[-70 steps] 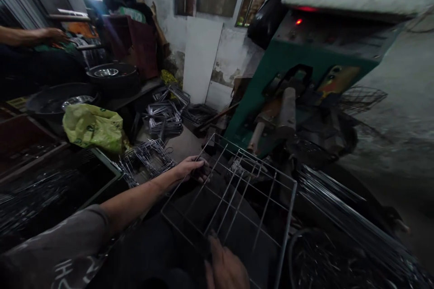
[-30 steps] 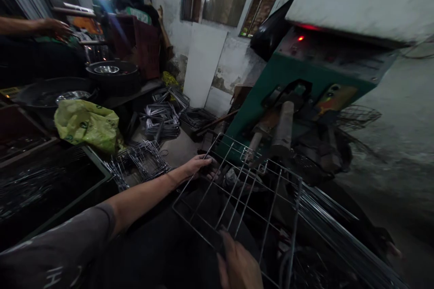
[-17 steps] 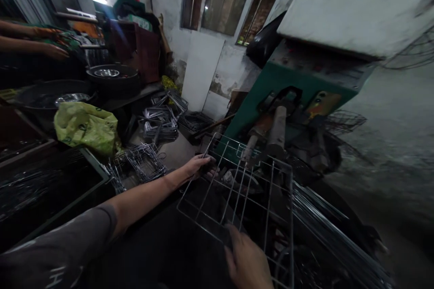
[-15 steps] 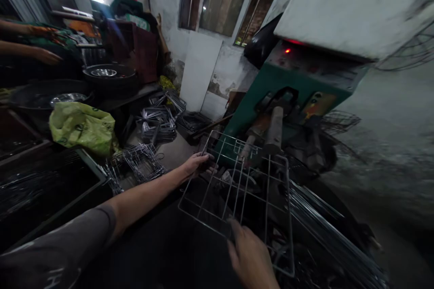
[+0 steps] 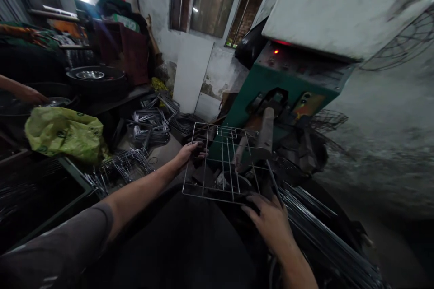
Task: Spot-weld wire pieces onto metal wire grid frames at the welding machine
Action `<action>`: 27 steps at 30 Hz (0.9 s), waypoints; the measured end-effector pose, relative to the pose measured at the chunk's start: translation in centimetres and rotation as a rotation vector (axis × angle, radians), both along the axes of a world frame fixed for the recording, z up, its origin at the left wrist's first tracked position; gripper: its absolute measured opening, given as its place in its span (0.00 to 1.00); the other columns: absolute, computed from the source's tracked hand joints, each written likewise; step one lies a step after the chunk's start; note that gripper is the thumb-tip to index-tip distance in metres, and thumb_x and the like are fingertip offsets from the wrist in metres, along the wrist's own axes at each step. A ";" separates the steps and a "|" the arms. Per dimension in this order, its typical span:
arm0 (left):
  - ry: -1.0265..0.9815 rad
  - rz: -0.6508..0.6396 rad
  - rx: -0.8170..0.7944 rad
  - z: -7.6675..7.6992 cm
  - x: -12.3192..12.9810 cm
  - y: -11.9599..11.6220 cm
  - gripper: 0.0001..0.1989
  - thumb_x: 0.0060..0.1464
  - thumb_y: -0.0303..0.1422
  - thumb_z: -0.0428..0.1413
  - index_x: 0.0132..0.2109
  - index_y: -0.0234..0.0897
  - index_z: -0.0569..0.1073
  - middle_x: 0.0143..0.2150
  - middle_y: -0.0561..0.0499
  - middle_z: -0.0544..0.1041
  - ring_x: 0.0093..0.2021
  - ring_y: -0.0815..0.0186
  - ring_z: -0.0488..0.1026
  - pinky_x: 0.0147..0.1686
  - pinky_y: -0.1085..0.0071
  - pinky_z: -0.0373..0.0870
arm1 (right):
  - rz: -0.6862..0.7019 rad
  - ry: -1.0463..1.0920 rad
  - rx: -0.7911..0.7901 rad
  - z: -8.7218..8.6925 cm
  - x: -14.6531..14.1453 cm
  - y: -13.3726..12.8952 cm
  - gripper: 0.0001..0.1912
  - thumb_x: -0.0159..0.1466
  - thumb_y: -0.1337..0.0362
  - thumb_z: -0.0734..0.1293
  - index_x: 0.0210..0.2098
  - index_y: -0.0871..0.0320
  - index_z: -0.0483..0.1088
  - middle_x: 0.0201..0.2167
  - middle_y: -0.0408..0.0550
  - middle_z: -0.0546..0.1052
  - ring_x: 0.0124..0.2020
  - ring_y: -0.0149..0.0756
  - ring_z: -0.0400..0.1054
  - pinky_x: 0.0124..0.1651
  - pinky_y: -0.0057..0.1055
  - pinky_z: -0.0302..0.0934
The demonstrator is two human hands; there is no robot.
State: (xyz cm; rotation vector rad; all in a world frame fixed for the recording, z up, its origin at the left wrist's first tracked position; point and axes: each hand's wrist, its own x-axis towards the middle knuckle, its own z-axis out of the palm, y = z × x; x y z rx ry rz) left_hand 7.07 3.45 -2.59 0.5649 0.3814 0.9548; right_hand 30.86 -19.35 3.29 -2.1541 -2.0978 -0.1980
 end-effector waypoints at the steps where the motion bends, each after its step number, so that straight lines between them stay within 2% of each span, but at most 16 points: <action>1: 0.003 0.006 0.009 -0.1 0.1 0.3 0.12 0.53 0.34 0.57 0.41 0.29 0.68 0.30 0.40 0.77 0.26 0.63 0.75 0.25 0.71 0.69 | -0.020 -0.002 -0.017 0.2 0.1 0.6 0.17 0.59 0.50 0.62 0.42 0.51 0.73 0.41 0.48 0.76 0.49 0.52 0.63 0.49 0.51 0.57; 5: 0.004 0.008 0.042 -0.3 0.3 1.5 0.12 0.53 0.34 0.56 0.42 0.30 0.68 0.28 0.44 0.76 0.25 0.64 0.74 0.25 0.73 0.67 | -0.017 -0.036 -0.064 1.5 0.1 2.9 0.18 0.56 0.51 0.65 0.43 0.51 0.74 0.40 0.50 0.76 0.46 0.51 0.65 0.47 0.49 0.57; 10: -0.019 0.043 0.057 -0.3 0.9 2.9 0.09 0.54 0.32 0.53 0.40 0.30 0.68 0.29 0.43 0.76 0.24 0.65 0.74 0.26 0.72 0.68 | 0.076 -0.121 -0.129 2.8 0.1 4.9 0.12 0.58 0.56 0.65 0.39 0.48 0.76 0.44 0.48 0.75 0.47 0.51 0.63 0.45 0.47 0.56; 13: -0.029 0.077 0.067 -0.2 1.3 3.8 0.09 0.54 0.32 0.53 0.40 0.29 0.68 0.30 0.41 0.77 0.26 0.63 0.75 0.28 0.69 0.70 | 0.043 -0.110 -0.130 2.7 0.7 6.0 0.10 0.58 0.58 0.65 0.37 0.47 0.76 0.45 0.46 0.75 0.49 0.51 0.62 0.46 0.48 0.55; 18: -0.004 0.090 0.063 0.2 1.6 4.9 0.12 0.53 0.34 0.55 0.42 0.30 0.68 0.29 0.42 0.77 0.28 0.62 0.76 0.29 0.68 0.70 | 0.047 0.018 -0.034 2.2 2.2 7.9 0.15 0.56 0.56 0.67 0.42 0.53 0.75 0.43 0.48 0.76 0.49 0.50 0.63 0.49 0.45 0.56; 23: 0.010 0.138 0.050 0.8 2.0 5.5 0.09 0.54 0.32 0.54 0.40 0.30 0.68 0.27 0.44 0.76 0.25 0.64 0.75 0.27 0.71 0.69 | -0.046 0.037 -0.071 2.4 2.6 9.8 0.17 0.55 0.56 0.68 0.40 0.58 0.75 0.41 0.54 0.76 0.47 0.52 0.65 0.46 0.42 0.59; 27: 0.018 0.151 0.040 1.2 2.2 5.7 0.07 0.55 0.30 0.52 0.40 0.31 0.67 0.26 0.45 0.76 0.25 0.63 0.75 0.28 0.69 0.70 | -0.034 0.106 -0.111 2.5 3.0 10.7 0.15 0.55 0.56 0.68 0.38 0.57 0.76 0.39 0.51 0.77 0.43 0.47 0.69 0.44 0.37 0.61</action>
